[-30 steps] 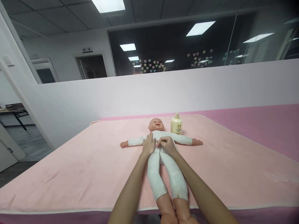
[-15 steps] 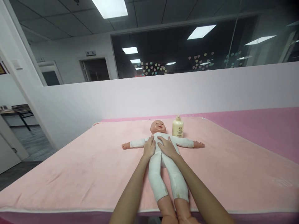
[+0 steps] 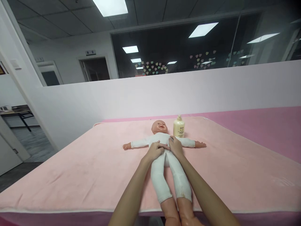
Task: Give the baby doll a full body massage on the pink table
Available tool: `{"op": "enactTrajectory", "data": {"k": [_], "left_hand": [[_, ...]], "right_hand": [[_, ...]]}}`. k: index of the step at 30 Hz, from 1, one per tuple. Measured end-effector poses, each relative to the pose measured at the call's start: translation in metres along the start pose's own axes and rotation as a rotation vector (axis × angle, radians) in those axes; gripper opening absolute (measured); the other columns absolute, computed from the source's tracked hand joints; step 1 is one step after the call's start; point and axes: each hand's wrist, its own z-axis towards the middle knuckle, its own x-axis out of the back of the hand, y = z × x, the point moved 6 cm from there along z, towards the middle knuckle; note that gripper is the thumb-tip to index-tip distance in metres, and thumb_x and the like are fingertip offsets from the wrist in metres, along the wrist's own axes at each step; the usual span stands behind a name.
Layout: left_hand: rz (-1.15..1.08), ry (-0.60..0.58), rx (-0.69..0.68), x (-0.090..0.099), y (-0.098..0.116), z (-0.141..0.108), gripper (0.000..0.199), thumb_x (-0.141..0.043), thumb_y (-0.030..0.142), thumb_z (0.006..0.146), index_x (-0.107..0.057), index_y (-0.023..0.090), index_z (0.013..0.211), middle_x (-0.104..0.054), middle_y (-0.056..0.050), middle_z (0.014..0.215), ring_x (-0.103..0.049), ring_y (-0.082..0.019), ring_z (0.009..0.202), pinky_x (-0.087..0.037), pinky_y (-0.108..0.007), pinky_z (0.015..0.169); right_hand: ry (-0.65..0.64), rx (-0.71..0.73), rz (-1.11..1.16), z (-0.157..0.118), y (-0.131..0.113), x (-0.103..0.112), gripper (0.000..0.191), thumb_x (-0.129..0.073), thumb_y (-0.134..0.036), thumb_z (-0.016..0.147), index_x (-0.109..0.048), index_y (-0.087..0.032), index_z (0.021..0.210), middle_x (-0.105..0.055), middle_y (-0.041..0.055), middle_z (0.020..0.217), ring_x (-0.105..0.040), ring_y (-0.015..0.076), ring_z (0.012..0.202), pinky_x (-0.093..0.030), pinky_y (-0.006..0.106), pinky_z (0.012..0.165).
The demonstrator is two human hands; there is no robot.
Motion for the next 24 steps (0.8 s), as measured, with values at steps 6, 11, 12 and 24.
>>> {"op": "enactTrajectory", "data": {"k": [6, 11, 12, 24], "left_hand": [[0.032, 0.015, 0.030, -0.001, -0.009, 0.003, 0.041, -0.035, 0.019, 0.081, -0.064, 0.029, 0.110, -0.058, 0.001, 0.125, -0.047, -0.018, 0.123, -0.004, -0.049, 0.114], [0.142, 0.112, 0.178, 0.004, -0.037, 0.005, 0.043, -0.037, 0.033, 0.087, -0.048, 0.028, 0.128, -0.039, -0.001, 0.142, -0.025, -0.020, 0.136, 0.000, -0.052, 0.112], [0.158, 0.153, 0.216, 0.007, -0.044, 0.004, 0.044, -0.036, 0.036, 0.087, -0.046, 0.028, 0.130, -0.036, -0.002, 0.144, -0.022, -0.021, 0.137, -0.001, -0.052, 0.112], [0.124, 0.403, 0.322, 0.022, -0.080, 0.001, 0.050, -0.030, 0.034, 0.088, -0.044, 0.012, 0.131, -0.039, -0.012, 0.142, -0.028, -0.020, 0.135, -0.019, -0.039, 0.111]], "right_hand": [[0.116, 0.017, 0.175, -0.001, -0.004, 0.010, 0.038, -0.041, -0.031, 0.073, -0.065, -0.018, 0.098, -0.066, 0.0096, 0.104, -0.058, 0.0250, 0.102, -0.041, 0.038, 0.093], [0.000, 0.189, 0.552, -0.010, -0.030, 0.011, 0.021, -0.043, -0.025, 0.064, -0.061, -0.021, 0.055, -0.066, 0.0040, 0.063, -0.063, 0.0208, 0.071, -0.048, 0.035, 0.080], [-0.076, 0.217, 0.598, -0.012, -0.036, 0.009, 0.022, -0.043, -0.024, 0.063, -0.059, -0.021, 0.050, -0.064, 0.0034, 0.057, -0.062, 0.0202, 0.067, -0.048, 0.035, 0.080], [-0.443, 0.482, 0.265, -0.033, -0.069, -0.010, 0.023, -0.048, -0.023, 0.072, -0.070, -0.024, 0.078, -0.071, -0.0027, 0.087, -0.064, 0.0148, 0.083, -0.002, 0.048, 0.112]]}}
